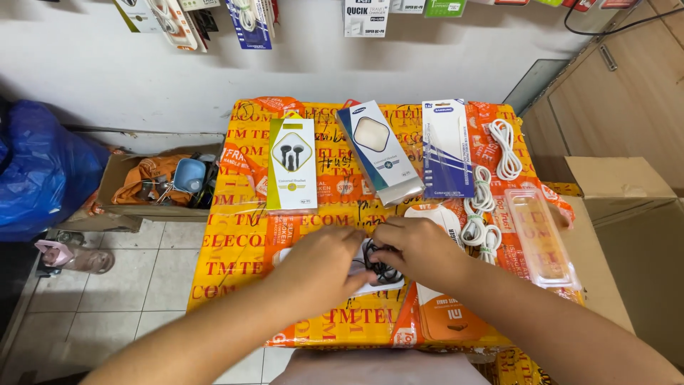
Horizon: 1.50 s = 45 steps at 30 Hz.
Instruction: Unboxing and inspecting electronic accessories including charger cables and earphones.
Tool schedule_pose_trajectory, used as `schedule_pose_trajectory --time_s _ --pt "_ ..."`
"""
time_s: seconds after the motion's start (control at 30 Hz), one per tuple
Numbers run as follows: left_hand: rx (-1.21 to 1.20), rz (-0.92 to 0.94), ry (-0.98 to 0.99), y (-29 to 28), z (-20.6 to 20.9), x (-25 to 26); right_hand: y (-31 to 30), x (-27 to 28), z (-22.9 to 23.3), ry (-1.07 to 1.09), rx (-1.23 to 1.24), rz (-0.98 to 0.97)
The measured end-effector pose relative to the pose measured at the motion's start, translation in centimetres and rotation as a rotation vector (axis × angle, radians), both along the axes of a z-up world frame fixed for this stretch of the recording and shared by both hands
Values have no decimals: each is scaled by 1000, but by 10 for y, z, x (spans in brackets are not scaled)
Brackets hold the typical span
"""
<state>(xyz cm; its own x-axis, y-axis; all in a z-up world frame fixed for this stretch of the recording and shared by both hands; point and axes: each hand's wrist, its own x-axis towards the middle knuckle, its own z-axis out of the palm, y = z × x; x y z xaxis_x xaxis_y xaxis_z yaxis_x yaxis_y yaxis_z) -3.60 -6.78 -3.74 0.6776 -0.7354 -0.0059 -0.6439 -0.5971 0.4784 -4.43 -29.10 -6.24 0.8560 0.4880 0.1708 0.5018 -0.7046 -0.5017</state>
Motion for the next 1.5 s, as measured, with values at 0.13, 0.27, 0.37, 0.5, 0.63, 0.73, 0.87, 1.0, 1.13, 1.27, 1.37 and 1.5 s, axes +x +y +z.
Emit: schedule_pose_trajectory --time_s 0.13,0.27,0.37,0.5,0.63,0.73,0.87,1.0,1.13,1.27,1.37,1.5 --pt "-170 -16 -160 -4 -11 -21 1 -7 -2 -42 44 63" --pt "-79 73 -116 -7 -23 -33 4 -18 1 -50 -1 90" --pt "-124 101 -155 -7 -26 -35 0 -21 12 -59 -33 157" --pt "-139 108 -87 -3 -19 -33 -7 -22 36 -59 -40 333" --pt "-161 101 -83 -2 -27 -33 -13 -20 17 -109 -62 357" --pt "-190 84 -137 -3 -32 -35 -12 -22 7 -164 -185 337" --pt "-179 84 -129 -5 -34 -37 -6 -20 3 -269 -49 194" --pt "-160 94 -148 -7 -35 -39 0 -17 13 -130 53 33" --pt "-137 82 -167 -8 -35 -39 -2 -15 6 -156 -35 -28" --pt "-209 118 -191 -11 -37 -35 -5 -16 -9 -288 -255 80" --pt "-286 151 -137 -13 -31 -34 -3 -19 -10 -187 -247 79" --pt "-364 117 -200 -13 -37 -35 2 -24 19 128 -167 49"
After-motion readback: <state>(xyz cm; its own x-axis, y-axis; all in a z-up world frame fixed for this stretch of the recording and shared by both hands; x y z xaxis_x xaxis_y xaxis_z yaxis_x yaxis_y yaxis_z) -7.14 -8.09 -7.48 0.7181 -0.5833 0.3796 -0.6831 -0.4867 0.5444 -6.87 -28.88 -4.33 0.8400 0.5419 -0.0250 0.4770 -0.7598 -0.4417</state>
